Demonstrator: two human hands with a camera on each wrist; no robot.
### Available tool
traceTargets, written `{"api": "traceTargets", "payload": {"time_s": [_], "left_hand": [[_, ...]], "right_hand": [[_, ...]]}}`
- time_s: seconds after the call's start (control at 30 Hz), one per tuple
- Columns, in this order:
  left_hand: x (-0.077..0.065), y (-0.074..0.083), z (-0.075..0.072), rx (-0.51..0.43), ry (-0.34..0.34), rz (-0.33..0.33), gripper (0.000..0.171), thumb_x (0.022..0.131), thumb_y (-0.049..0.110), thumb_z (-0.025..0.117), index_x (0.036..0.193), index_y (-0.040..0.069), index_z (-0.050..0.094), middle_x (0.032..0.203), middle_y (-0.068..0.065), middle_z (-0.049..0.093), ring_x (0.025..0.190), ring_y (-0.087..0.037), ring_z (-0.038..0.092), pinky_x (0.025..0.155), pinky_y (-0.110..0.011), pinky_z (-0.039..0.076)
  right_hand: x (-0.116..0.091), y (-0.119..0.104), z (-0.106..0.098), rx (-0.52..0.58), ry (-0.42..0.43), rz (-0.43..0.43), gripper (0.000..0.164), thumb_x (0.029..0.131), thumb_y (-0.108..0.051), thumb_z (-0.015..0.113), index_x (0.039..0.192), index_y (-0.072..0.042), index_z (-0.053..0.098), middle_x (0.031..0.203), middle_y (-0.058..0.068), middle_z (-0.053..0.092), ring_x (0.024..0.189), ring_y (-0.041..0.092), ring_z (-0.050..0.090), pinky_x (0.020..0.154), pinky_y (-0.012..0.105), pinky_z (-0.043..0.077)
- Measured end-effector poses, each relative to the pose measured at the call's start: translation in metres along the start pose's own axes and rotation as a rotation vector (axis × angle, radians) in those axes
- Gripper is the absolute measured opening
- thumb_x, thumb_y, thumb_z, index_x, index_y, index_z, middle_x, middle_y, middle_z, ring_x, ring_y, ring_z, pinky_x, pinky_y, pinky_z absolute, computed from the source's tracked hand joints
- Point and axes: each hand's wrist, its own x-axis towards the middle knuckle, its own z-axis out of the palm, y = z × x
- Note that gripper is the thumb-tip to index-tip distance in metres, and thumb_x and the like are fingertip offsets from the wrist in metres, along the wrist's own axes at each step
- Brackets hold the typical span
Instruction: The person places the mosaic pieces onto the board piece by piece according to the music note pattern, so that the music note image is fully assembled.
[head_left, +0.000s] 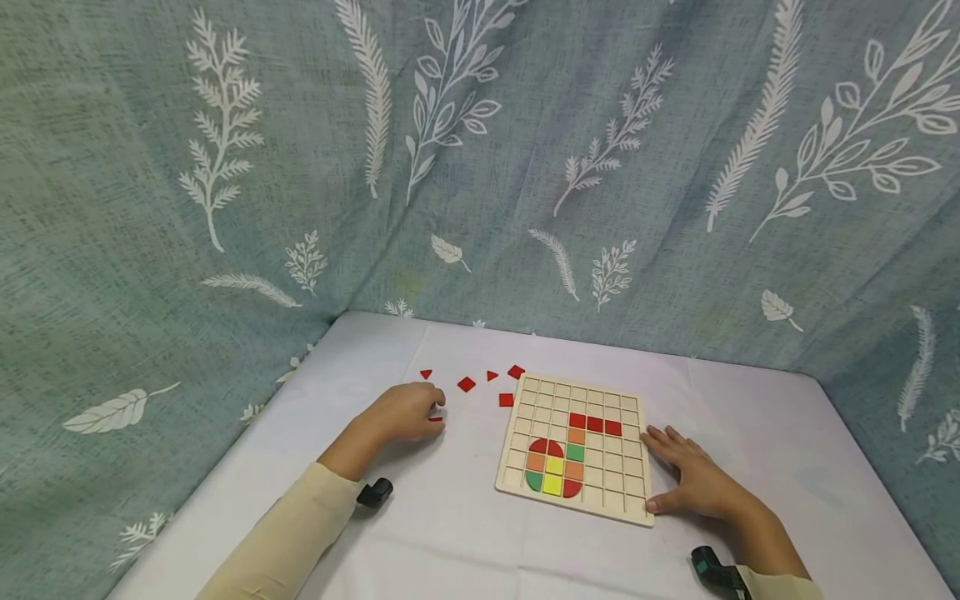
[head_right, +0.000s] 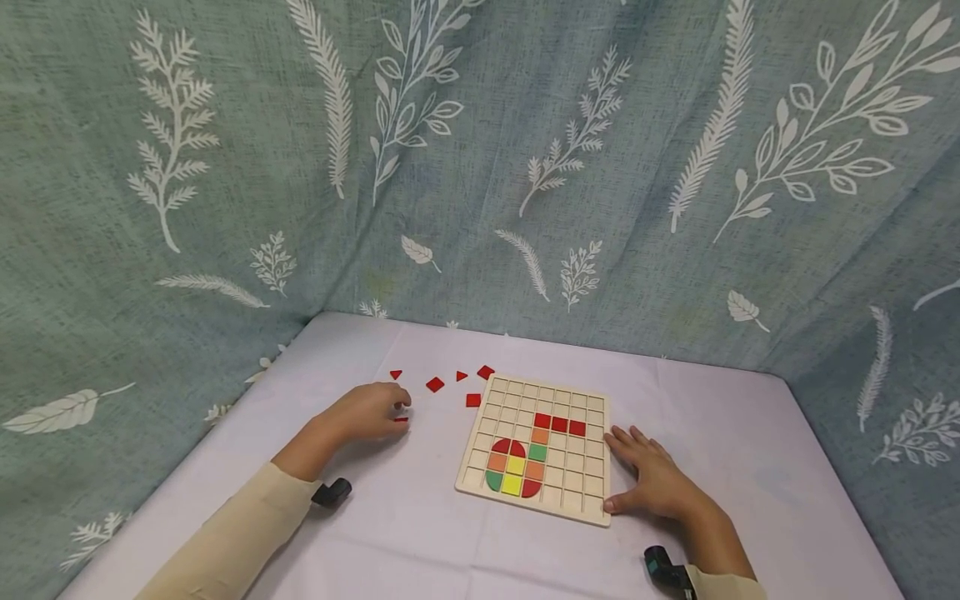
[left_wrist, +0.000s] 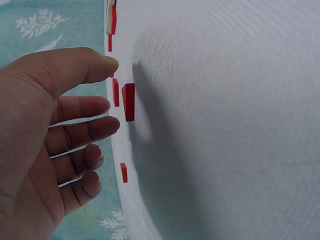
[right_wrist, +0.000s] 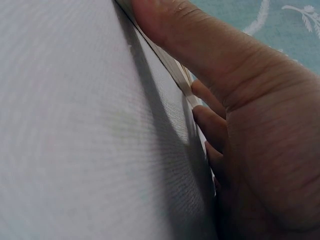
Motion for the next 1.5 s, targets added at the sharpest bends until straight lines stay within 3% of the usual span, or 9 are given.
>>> {"api": "traceTargets", "payload": {"time_s": [0.2,0.37,0.57,0.97,1.2,1.5], "left_hand": [[0.0,-0.003,-0.001,0.007,-0.017,-0.01,0.022,0.081,0.031,0.071,0.097,0.016,0.07,0.077,0.009,0.05,0.069,-0.012,0.046,0.065,-0.032,0.042],[-0.001,-0.003,-0.001,-0.019,-0.028,-0.029,0.02,0.081,0.03,0.073,0.095,0.016,0.07,0.076,0.008,0.051,0.069,-0.013,0.048,0.065,-0.033,0.043],[-0.002,-0.005,0.001,-0.055,-0.049,-0.043,0.006,0.082,0.024,0.071,0.082,0.02,0.068,0.068,0.009,0.053,0.065,-0.012,0.049,0.062,-0.032,0.043],[-0.002,-0.007,-0.002,-0.065,-0.028,-0.011,0.011,0.081,0.02,0.071,0.075,0.023,0.062,0.065,0.01,0.052,0.061,-0.012,0.047,0.059,-0.032,0.042],[0.008,-0.004,-0.002,-0.049,0.002,0.045,0.008,0.08,0.02,0.068,0.076,0.024,0.062,0.068,0.011,0.051,0.063,-0.01,0.047,0.06,-0.03,0.042],[0.025,0.009,-0.008,-0.034,-0.015,0.038,0.003,0.081,0.023,0.07,0.082,0.022,0.067,0.075,0.012,0.057,0.068,-0.008,0.05,0.066,-0.029,0.045]], "right_hand": [[0.0,0.001,-0.002,0.002,0.004,-0.003,0.12,0.053,-0.063,0.083,0.149,-0.006,0.038,0.155,0.018,0.027,0.142,0.046,0.01,0.104,0.069,0.009],[0.0,0.001,-0.002,0.016,0.009,-0.005,0.119,0.053,-0.062,0.084,0.148,-0.005,0.039,0.155,0.018,0.027,0.142,0.046,0.01,0.105,0.069,0.008],[0.0,0.002,-0.001,0.02,0.002,-0.01,0.119,0.053,-0.061,0.085,0.148,-0.005,0.04,0.155,0.017,0.028,0.142,0.046,0.01,0.106,0.067,0.008],[-0.001,0.002,-0.002,0.014,0.005,-0.029,0.118,0.055,-0.063,0.083,0.148,-0.005,0.039,0.155,0.017,0.028,0.142,0.046,0.011,0.106,0.067,0.008],[-0.002,0.004,-0.001,0.017,0.007,-0.05,0.118,0.056,-0.065,0.081,0.149,-0.005,0.038,0.155,0.017,0.028,0.142,0.045,0.011,0.108,0.063,0.006],[-0.001,0.006,-0.001,0.017,0.002,-0.062,0.118,0.058,-0.067,0.079,0.15,-0.007,0.037,0.156,0.016,0.027,0.143,0.045,0.01,0.109,0.062,0.005]]}}
